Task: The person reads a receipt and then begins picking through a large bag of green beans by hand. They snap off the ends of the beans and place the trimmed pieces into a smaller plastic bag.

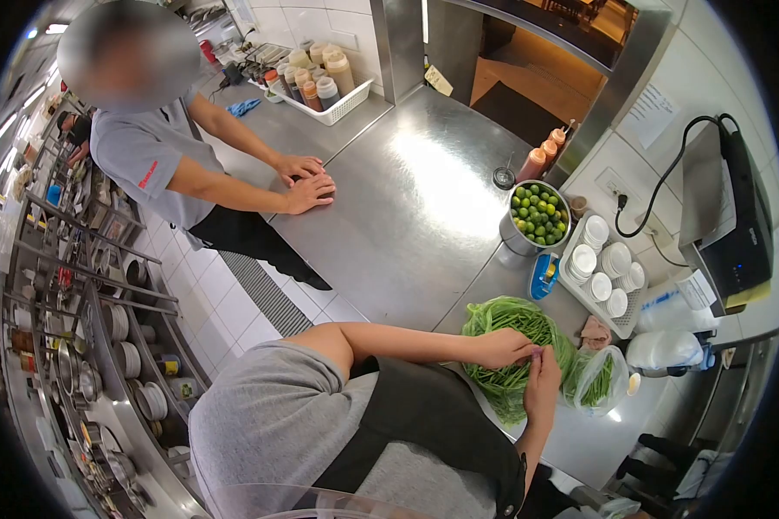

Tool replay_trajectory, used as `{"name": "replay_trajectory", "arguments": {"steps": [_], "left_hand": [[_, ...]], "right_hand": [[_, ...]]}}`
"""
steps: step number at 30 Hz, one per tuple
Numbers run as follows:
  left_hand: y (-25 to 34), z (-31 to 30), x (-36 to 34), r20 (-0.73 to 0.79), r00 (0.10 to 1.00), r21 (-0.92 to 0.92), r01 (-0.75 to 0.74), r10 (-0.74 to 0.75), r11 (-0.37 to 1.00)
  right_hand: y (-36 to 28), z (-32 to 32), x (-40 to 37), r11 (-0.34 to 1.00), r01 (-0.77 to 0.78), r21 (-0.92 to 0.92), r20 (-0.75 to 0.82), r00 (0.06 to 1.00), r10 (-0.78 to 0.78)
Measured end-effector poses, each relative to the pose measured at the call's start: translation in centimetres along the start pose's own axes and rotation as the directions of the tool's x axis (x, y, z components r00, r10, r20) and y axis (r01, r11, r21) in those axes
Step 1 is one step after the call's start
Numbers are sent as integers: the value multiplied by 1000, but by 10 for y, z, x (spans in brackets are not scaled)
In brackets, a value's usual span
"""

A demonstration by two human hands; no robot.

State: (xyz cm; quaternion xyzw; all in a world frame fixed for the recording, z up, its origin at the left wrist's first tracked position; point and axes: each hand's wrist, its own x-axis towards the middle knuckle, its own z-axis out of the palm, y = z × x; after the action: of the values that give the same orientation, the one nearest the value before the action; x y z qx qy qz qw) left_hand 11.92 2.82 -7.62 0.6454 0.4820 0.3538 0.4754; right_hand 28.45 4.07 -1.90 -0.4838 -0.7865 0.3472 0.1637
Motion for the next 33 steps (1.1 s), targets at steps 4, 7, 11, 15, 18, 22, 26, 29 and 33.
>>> {"name": "replay_trajectory", "arguments": {"steps": [4, 7, 11, 15, 18, 22, 26, 29, 33], "left_hand": [[7, -10, -6, 28, 999, 17, 31, -31, 999], [12, -20, -5, 148, 985, 324, -129, 84, 937], [9, -28, 18, 127, 991, 82, 34, -44, 996], [52, -46, 28, 93, 993, 101, -78, 69, 992], [45, -52, 29, 186, 964, 151, -217, 188, 964], [60, -68, 20, 362, 929, -76, -51, 75, 996], [59, -68, 7, 301, 954, -351, 126, -15, 928], [37, -60, 6, 177, 984, -508, 111, -22, 854], [-4, -60, 0, 162, 986, -742, 147, -37, 654]], "right_hand": [[-2, 1, 0, 991, 102, 87, 32, 994, -105], [8, -8, 6, 982, 117, 152, 94, 987, -132], [7, -35, 29, 967, 81, 241, 167, 978, -124], [27, -50, 48, 880, -5, 474, 192, 976, -98], [24, -64, 53, 855, -9, 519, 291, 942, -166], [23, -52, 46, 728, -163, 666, 370, 920, -132], [19, -14, 40, 130, -241, 962, 261, 949, -176], [4, 12, 38, -113, -91, 989, 87, 995, -40], [46, 29, 44, -331, -38, 943, 12, 997, -79]]}}
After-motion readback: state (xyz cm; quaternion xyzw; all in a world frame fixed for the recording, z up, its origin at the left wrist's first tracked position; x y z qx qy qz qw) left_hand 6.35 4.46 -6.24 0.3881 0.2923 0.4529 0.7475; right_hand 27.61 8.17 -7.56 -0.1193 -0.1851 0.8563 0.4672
